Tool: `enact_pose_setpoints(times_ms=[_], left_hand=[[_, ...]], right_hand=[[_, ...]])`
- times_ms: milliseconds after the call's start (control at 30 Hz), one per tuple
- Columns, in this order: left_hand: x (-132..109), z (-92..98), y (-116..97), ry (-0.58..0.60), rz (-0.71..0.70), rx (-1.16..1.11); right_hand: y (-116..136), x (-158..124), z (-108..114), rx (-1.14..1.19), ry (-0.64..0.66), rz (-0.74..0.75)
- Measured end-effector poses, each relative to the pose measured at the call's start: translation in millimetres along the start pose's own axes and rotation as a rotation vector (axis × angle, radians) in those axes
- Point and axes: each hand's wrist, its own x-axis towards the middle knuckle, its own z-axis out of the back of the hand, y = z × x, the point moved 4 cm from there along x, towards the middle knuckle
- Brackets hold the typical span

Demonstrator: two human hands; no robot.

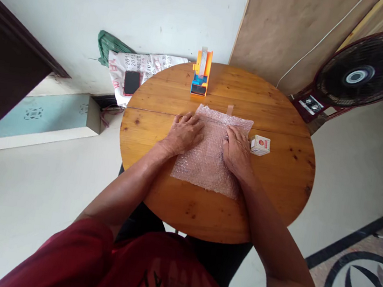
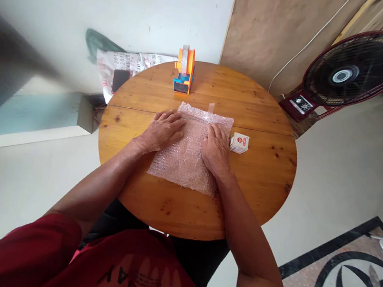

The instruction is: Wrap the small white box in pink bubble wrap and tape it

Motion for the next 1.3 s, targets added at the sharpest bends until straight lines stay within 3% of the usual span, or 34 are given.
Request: enact_pose_setpoints(times_ms=[167,333,867,1067,1300], left_hand=[[3,2.4,-10,-0.121,-0.108,-0.059],[3,-2.8,-20,-0.082,-0.246,-0.091],[1,-2.2,-18,-0.062,-0.224,-0.063],[2,0.7,-23,-0.128,-0.302,-0.18],[0,-2.8,-27,-0.001,-0.287,-0.129]], right_hand=[[0,-2,2,0.047,-0.027,0.013],[0,-1,2,0.057,-0.027,-0.004],[-3,0,-1,0.025,-0.025,0.008],[-2,1,-1,0.013,-0.011,-0.007],[-3,1,-1,0.015,-0.015,-0.022]])
